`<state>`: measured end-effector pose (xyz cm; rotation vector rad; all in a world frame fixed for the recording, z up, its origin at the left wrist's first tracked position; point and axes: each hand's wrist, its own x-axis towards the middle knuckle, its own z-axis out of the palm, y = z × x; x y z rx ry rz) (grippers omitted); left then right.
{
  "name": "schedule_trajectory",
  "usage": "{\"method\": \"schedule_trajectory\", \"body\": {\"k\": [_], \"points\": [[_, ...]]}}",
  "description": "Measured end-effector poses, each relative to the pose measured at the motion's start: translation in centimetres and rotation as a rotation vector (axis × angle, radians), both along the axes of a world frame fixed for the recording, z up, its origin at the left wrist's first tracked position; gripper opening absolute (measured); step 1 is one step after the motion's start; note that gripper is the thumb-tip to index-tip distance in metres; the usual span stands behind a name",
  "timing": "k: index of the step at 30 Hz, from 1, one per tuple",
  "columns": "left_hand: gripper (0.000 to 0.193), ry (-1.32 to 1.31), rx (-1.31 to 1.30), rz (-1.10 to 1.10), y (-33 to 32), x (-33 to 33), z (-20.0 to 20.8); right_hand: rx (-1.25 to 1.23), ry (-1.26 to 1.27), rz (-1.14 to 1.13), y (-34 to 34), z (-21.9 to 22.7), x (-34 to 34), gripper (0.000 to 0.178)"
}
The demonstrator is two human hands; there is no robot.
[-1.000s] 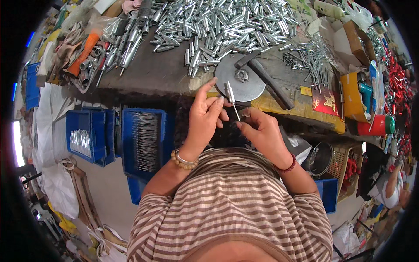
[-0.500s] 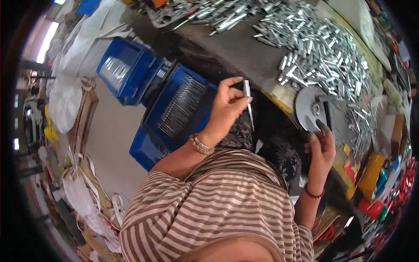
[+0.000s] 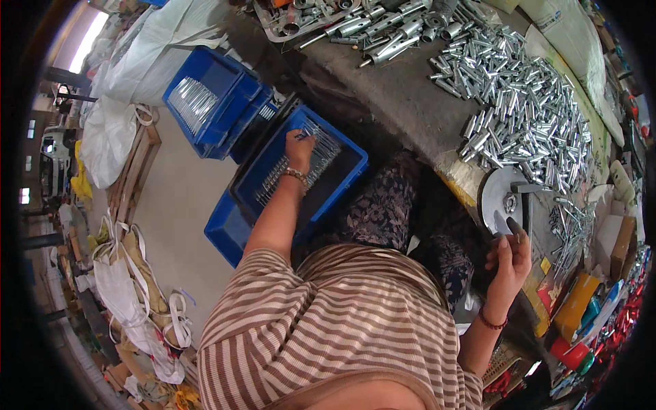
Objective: The person assembles metal components by joining pins and sleeves on a circular metal fixture, tapping them with a small hammer, and placing the finished pieces into a blue container.
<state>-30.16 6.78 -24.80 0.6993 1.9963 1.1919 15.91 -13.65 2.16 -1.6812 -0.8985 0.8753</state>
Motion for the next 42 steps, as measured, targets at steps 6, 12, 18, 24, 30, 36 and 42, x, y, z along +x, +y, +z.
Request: {"method": "schedule_trajectory", "body": {"k": [6,12,18,24,30,36,42], "points": [[0.049,0.18,-0.12,-0.195,2.3,3.5,3.1,-0.015,-0.034,-0.089,-0.9,-0.4,0.5,0.035],[0.037,0.679,0.291,-0.169,-0.2,-4.5,-0.8,-0.022,0.145,0.049,0.9,0.1,-0.3,0.028],[0.022,0.311,0.649,-0.322,0.1,12.2,17.6,-0.03,0.179,-0.007,-0.3,0.1,0.4,0.028],[0.027,0.458,0.902,-1.033,-2.8,23.8,28.1,0.039,0.163,-0.009,-0.5,0.2,0.0,0.022],[0.037,0.811,0.881,-1.315,-2.1,29.3,28.6,0.123,0.026,0.073,-1.3,2.0,0.7,0.023],[0.04,0.855,0.923,-1.315,-1.7,30.1,27.6,0.222,-0.977,-0.159,-0.6,2.1,8.1,0.012],[0.038,-0.248,0.459,-1.201,-4.1,30.4,28.0,-0.036,-1.421,-0.165,1.1,0.5,16.5,0.001]]}}
